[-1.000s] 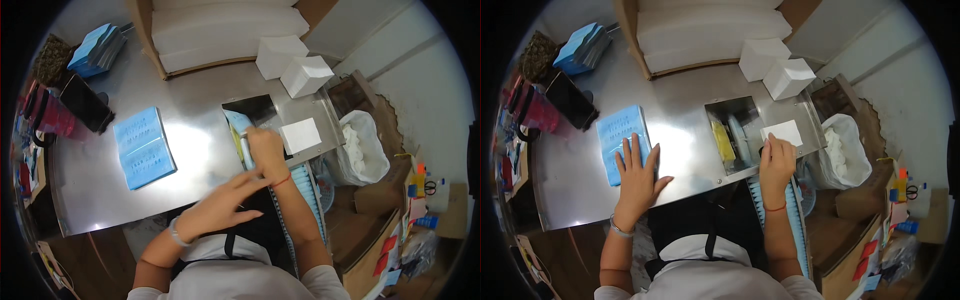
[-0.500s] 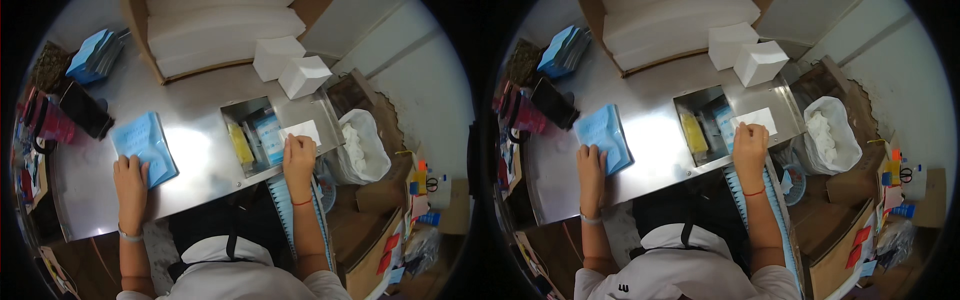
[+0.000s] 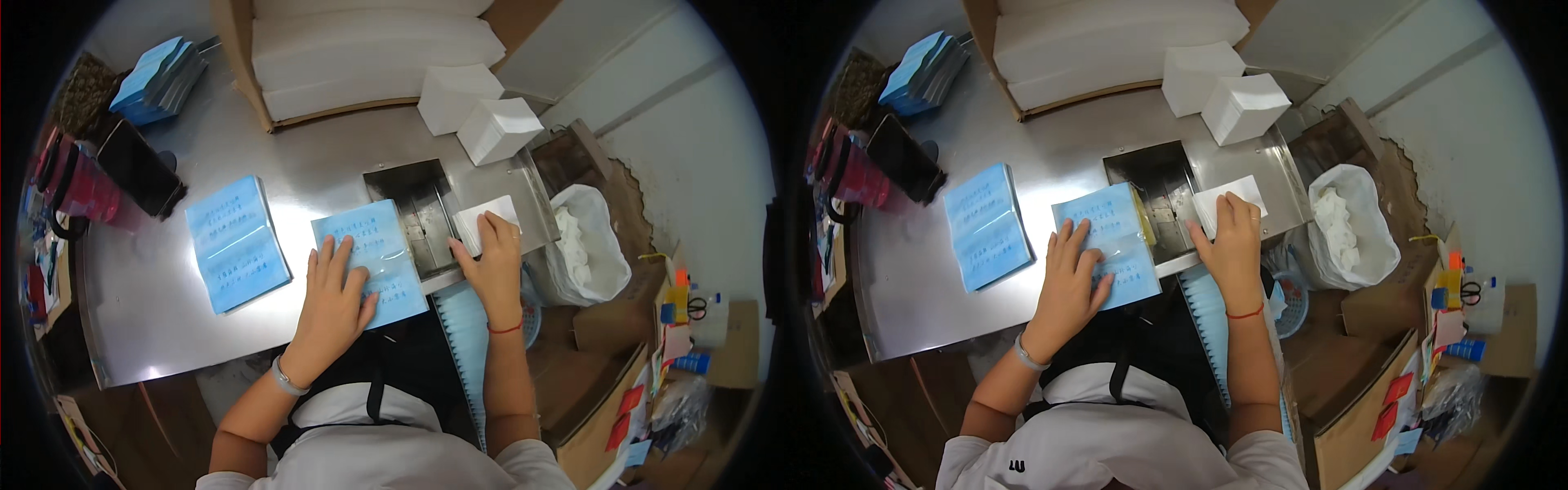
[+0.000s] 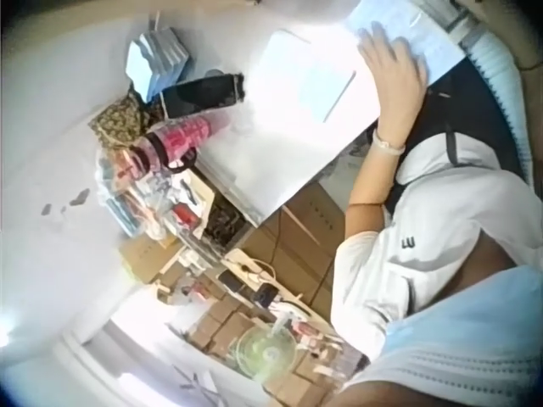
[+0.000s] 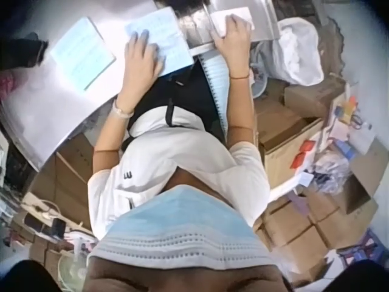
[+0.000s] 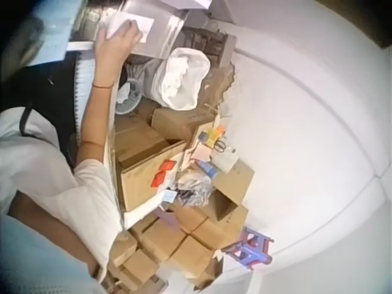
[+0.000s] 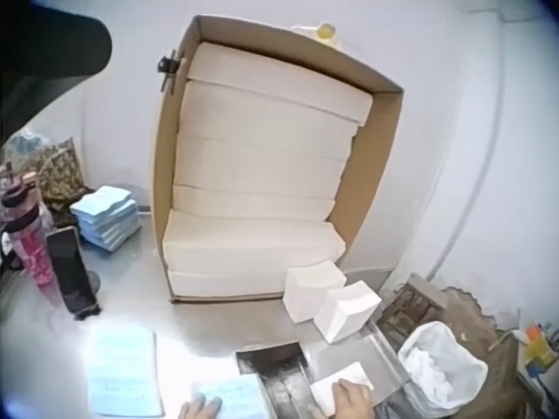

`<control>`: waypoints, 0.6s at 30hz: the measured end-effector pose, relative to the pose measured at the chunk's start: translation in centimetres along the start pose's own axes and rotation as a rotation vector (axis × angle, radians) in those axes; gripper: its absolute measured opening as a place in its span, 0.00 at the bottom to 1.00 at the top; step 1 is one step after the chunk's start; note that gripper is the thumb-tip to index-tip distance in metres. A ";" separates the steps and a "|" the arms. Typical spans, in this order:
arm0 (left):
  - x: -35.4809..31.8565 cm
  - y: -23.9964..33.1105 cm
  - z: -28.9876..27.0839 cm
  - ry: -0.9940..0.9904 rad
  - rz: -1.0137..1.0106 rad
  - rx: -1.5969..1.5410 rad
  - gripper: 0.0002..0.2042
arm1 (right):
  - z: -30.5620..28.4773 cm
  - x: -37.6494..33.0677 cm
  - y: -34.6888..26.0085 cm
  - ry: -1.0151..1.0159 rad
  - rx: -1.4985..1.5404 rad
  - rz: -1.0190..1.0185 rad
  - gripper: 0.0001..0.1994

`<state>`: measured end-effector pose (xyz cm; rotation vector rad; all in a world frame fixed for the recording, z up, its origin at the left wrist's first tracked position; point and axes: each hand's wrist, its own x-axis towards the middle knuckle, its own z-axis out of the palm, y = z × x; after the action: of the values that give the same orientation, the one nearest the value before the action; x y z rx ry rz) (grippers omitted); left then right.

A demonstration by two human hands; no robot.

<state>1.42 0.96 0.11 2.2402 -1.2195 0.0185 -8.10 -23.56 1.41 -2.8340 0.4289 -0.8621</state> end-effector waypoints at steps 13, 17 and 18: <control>0.0 0.9 -0.2 0.132 -0.018 0.045 0.16 | -0.1 -0.1 1.7 0.076 0.111 0.031 0.13; -0.4 -0.3 -0.6 -0.003 0.153 0.132 0.19 | -1.7 0.2 3.3 0.072 0.015 0.009 0.18; -0.4 -1.0 -1.0 -0.027 0.122 0.099 0.21 | -1.7 0.0 0.9 0.092 0.081 0.014 0.19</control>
<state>2.23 2.14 0.40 2.2531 -1.3957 0.0983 -9.31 -24.49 2.64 -2.7231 0.4144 -0.9870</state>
